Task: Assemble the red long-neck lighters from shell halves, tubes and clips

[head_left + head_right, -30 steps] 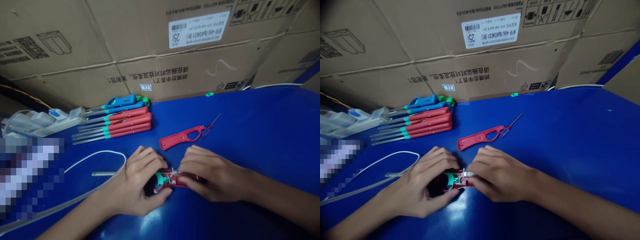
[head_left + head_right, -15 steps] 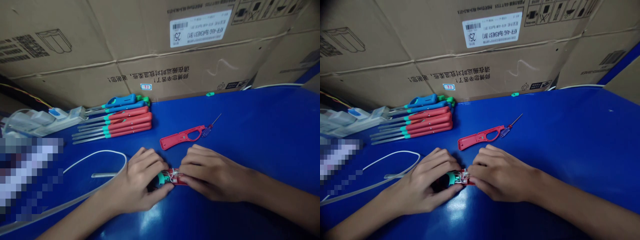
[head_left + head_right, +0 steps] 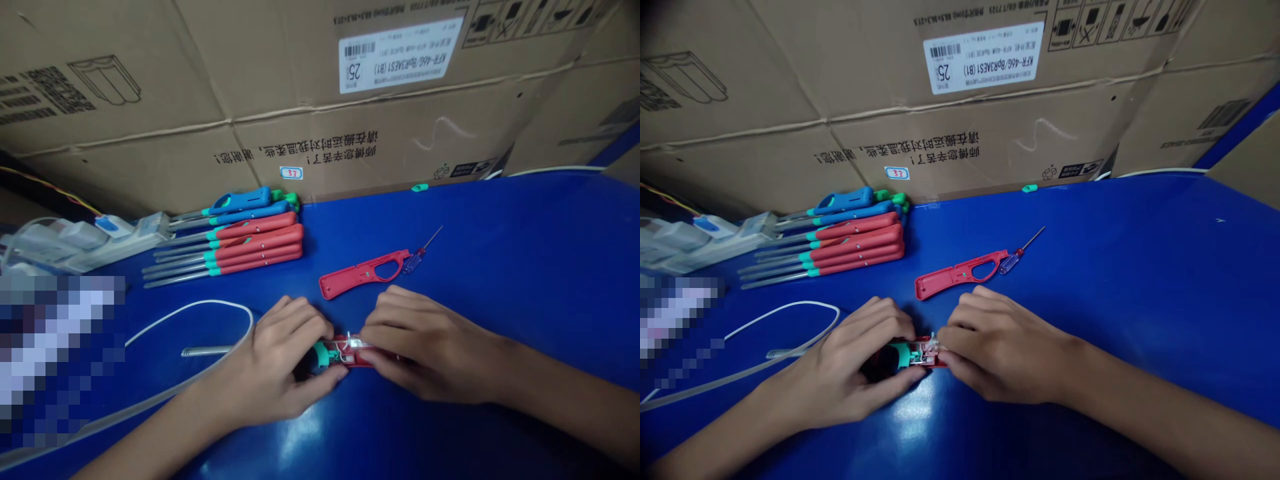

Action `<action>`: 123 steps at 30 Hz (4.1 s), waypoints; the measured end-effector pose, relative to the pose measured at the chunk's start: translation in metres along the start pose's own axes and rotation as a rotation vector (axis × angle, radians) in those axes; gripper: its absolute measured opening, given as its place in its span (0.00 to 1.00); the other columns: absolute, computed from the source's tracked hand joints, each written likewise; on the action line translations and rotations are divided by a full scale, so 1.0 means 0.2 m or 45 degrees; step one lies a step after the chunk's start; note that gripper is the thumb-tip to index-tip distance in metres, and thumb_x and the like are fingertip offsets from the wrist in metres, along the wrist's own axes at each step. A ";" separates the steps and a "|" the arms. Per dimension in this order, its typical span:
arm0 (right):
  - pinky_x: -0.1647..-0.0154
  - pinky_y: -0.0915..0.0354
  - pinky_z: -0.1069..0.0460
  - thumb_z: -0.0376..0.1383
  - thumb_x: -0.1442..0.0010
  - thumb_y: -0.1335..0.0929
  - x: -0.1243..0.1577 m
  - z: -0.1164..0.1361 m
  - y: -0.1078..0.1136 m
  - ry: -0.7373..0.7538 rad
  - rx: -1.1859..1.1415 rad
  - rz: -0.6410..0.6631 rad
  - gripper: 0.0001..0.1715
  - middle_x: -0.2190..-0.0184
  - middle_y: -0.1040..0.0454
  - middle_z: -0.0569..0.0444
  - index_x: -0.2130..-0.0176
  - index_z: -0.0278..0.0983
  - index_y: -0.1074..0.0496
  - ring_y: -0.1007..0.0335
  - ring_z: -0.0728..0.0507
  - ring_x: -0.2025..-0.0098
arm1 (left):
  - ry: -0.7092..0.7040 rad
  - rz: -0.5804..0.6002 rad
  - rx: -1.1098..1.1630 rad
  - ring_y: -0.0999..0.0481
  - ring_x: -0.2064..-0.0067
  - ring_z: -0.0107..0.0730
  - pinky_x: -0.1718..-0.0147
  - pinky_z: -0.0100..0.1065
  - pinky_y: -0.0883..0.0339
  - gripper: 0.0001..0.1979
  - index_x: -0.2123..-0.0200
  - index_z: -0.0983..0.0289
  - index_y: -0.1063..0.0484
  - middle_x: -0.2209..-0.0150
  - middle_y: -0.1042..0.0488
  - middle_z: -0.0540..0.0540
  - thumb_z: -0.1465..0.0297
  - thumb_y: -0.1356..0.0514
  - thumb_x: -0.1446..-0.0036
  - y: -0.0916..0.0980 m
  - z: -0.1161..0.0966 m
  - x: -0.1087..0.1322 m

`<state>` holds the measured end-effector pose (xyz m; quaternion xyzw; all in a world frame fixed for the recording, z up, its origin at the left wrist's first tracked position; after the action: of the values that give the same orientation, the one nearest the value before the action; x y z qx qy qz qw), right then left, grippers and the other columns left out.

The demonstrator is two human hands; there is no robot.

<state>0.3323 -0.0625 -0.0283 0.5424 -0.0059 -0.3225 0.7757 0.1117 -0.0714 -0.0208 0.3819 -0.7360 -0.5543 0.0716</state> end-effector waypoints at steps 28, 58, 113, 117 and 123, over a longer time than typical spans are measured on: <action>0.58 0.40 0.49 0.34 0.33 0.38 0.01 -0.01 -0.01 -0.019 -0.021 0.076 0.10 0.65 0.29 0.51 0.61 0.34 0.28 0.39 0.46 0.63 | -0.033 -0.004 -0.021 0.26 0.62 0.34 0.58 0.39 0.33 0.10 0.58 0.66 0.28 0.64 0.24 0.55 0.68 0.38 0.43 -0.01 0.00 0.01; 0.55 0.40 0.49 0.33 0.34 0.38 0.00 -0.01 0.00 -0.061 -0.046 0.117 0.11 0.65 0.28 0.51 0.62 0.34 0.27 0.38 0.46 0.62 | -0.027 0.056 -0.012 0.27 0.63 0.34 0.58 0.40 0.33 0.10 0.57 0.63 0.27 0.64 0.26 0.54 0.68 0.39 0.42 -0.01 0.01 0.01; 0.62 0.39 0.50 0.35 0.48 0.31 0.05 -0.09 0.17 -0.392 -0.003 0.267 0.08 0.67 0.32 0.54 0.64 0.37 0.31 0.38 0.46 0.65 | -0.040 0.071 -0.172 0.27 0.66 0.34 0.63 0.37 0.33 0.08 0.62 0.65 0.26 0.69 0.25 0.55 0.75 0.44 0.42 0.08 0.06 0.00; 0.54 0.38 0.48 0.39 0.46 0.30 0.04 -0.07 0.12 -0.360 -0.075 0.174 0.20 0.58 0.31 0.51 0.53 0.37 0.30 0.36 0.44 0.57 | -0.046 0.071 -0.159 0.27 0.66 0.33 0.62 0.37 0.34 0.07 0.61 0.65 0.26 0.68 0.25 0.54 0.76 0.44 0.40 0.06 0.06 0.00; 0.54 0.39 0.47 0.40 0.41 0.32 0.00 -0.03 0.05 -0.272 -0.076 0.201 0.17 0.58 0.32 0.50 0.53 0.37 0.28 0.39 0.43 0.56 | -0.107 0.032 -0.109 0.25 0.65 0.32 0.61 0.37 0.33 0.08 0.59 0.65 0.26 0.66 0.23 0.54 0.76 0.44 0.38 0.04 0.05 0.00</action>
<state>0.3397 -0.0551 -0.0220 0.4795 -0.1216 -0.3165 0.8094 0.1034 -0.0635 -0.0174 0.3456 -0.7188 -0.5998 0.0641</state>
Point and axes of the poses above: each hand's wrist, its own x-axis away from the middle knuckle, its own y-axis out of the back of the hand, z = x × y, the point moved 1 cm from there along -x, towards the middle knuckle
